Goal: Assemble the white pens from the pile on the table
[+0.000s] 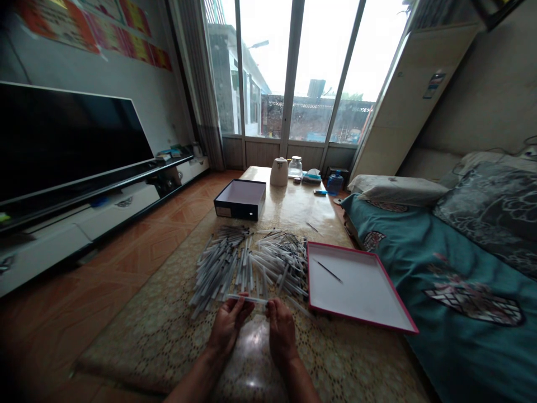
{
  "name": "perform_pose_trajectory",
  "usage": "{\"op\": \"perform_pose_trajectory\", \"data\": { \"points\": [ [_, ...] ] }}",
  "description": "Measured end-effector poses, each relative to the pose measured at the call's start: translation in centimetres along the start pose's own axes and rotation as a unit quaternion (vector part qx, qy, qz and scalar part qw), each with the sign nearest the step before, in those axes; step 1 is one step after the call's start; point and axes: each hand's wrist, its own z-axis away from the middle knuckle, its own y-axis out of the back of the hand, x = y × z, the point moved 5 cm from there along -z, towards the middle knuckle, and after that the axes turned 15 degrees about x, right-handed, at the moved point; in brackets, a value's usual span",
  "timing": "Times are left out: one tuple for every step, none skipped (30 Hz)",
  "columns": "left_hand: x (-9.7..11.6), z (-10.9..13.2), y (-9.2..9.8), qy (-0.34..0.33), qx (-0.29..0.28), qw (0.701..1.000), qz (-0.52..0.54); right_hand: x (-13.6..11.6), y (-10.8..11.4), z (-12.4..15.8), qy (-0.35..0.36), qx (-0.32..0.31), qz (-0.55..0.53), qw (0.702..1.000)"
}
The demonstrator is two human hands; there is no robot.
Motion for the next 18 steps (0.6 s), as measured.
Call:
{"op": "perform_pose_trajectory", "data": {
  "points": [
    [-0.03,-0.02,0.03,0.001,0.001,1.000,0.001,0.00,-0.01,0.00,0.000,-0.002,-0.007,1.000],
    [-0.04,-0.04,0.06,0.001,0.003,1.000,0.002,0.00,-0.01,-0.02,-0.001,-0.005,-0.014,1.000],
    [-0.04,-0.03,0.06,0.002,0.004,1.000,0.002,-0.01,-0.02,-0.04,-0.003,-0.009,-0.020,1.000],
    [-0.02,-0.01,0.05,0.003,0.004,1.000,0.003,-0.02,-0.03,-0.05,-0.006,-0.014,-0.022,1.000],
    [0.02,0.04,0.01,0.003,0.004,1.000,0.003,-0.03,-0.04,-0.06,-0.007,-0.017,-0.020,1.000],
    [0.06,0.09,-0.03,0.005,0.004,1.000,0.003,-0.04,-0.05,-0.06,-0.006,-0.018,-0.015,1.000],
    [0.11,0.15,-0.07,0.006,0.005,1.000,0.003,-0.04,-0.05,-0.05,-0.004,-0.015,-0.008,1.000],
    [0.15,0.20,-0.11,0.008,0.007,1.000,0.003,-0.05,-0.03,-0.04,0.000,-0.011,-0.002,1.000],
    [0.18,0.24,-0.14,0.010,0.009,1.000,0.002,-0.07,-0.01,-0.02,0.004,-0.006,0.001,1.000],
    [0.20,0.26,-0.15,0.010,0.011,1.000,0.000,-0.09,0.02,-0.01,0.006,-0.002,0.000,1.000],
    [0.21,0.26,-0.15,0.010,0.012,1.000,-0.002,-0.13,0.03,0.00,0.006,-0.002,-0.007,1.000],
    [0.21,0.25,-0.15,0.009,0.012,1.000,-0.002,-0.16,0.04,-0.01,0.004,-0.002,-0.017,1.000],
    [0.19,0.22,-0.14,0.009,0.011,1.000,-0.003,-0.19,0.07,-0.02,-0.001,-0.003,-0.027,1.000],
    [0.15,0.18,-0.12,0.008,0.009,1.000,-0.002,-0.20,0.12,-0.06,-0.008,-0.003,-0.036,0.999],
    [0.11,0.14,-0.10,0.007,0.007,1.000,-0.002,-0.21,0.16,-0.09,-0.014,-0.004,-0.043,0.999],
    [0.07,0.10,-0.09,0.007,0.004,1.000,-0.002,-0.22,0.18,-0.12,-0.018,-0.006,-0.046,0.999],
    [0.03,0.06,-0.07,0.006,0.003,1.000,-0.002,-0.24,0.16,-0.14,-0.020,-0.012,-0.047,0.999],
    [0.00,0.03,-0.04,0.006,0.003,1.000,-0.003,-0.26,0.13,-0.14,-0.019,-0.018,-0.045,0.999]
  ]
}}
